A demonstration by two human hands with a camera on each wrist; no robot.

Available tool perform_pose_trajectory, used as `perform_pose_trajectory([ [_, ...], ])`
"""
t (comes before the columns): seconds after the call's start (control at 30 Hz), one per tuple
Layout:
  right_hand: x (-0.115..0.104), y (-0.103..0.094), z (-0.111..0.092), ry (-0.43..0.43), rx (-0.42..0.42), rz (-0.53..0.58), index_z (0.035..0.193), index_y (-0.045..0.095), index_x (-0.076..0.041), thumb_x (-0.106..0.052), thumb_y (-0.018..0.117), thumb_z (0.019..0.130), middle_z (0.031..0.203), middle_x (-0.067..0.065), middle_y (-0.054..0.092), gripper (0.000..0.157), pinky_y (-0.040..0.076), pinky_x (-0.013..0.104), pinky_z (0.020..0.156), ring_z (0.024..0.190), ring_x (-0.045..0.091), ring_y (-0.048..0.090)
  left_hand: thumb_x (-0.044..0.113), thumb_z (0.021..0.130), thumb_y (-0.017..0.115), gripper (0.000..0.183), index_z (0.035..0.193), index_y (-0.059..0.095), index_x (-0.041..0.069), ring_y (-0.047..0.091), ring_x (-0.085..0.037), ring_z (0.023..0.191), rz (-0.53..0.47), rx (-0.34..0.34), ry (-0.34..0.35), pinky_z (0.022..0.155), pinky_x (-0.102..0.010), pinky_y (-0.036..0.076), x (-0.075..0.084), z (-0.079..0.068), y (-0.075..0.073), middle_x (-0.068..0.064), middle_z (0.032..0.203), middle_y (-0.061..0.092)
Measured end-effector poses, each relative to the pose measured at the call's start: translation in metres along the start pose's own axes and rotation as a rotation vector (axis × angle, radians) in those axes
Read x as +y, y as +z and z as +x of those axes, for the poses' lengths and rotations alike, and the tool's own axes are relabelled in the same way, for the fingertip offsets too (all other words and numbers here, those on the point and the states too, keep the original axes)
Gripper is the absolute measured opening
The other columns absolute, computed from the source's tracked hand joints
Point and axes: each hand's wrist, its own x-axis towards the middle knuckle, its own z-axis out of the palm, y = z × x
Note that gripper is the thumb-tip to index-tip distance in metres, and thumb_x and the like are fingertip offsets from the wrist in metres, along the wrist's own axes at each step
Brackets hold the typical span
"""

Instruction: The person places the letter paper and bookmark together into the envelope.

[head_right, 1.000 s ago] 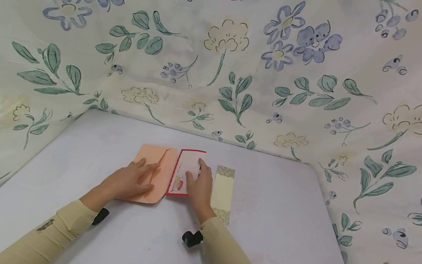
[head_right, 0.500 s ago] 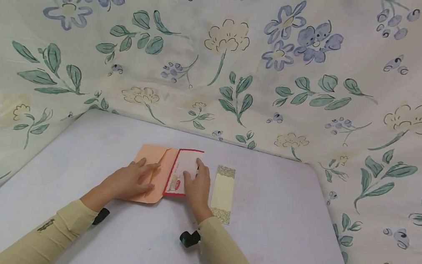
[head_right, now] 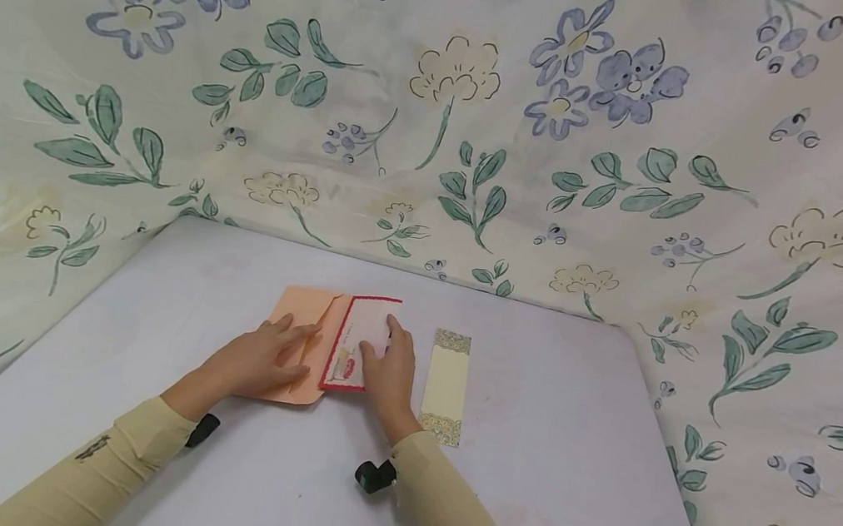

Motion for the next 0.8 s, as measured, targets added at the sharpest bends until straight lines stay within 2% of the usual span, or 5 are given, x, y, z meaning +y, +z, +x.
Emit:
perform_pose_trajectory([
  [0.27,0.001,0.005,0.000,0.024,-0.023,0.006,0.148,0.048,-0.001,-0.014,0.073,0.094,0.137,0.017,0.058,0.061,0.052,0.043,0.095,0.111,0.028,0.060,0.042,0.092,0.069,0.069,0.153,0.047,0.017,0.036,-0.066,0.133,0.000,0.006,0.007,0.099,-0.072,0.041,0.000,-0.001,-0.002,-0.036,0.155,0.034],
  [0.6,0.004,0.009,-0.001,0.041,-0.041,-0.023,0.148,0.048,-0.002,-0.015,0.073,0.094,0.137,0.017,0.058,0.062,0.052,0.043,0.093,0.108,0.027,0.061,0.043,0.091,0.070,0.071,0.154,0.046,0.018,0.035,-0.065,0.134,0.002,0.002,-0.012,0.098,-0.072,0.041,0.000,0.000,-0.001,-0.035,0.156,0.034],
  [0.8,0.003,0.011,-0.002,0.046,-0.053,-0.036,0.149,0.047,-0.002,-0.016,0.073,0.094,0.138,0.017,0.057,0.062,0.052,0.044,0.095,0.112,0.029,0.061,0.043,0.092,0.069,0.070,0.154,0.046,0.018,0.035,-0.066,0.134,-0.005,0.000,-0.011,0.099,-0.073,0.040,0.000,0.000,-0.001,-0.035,0.156,0.033],
])
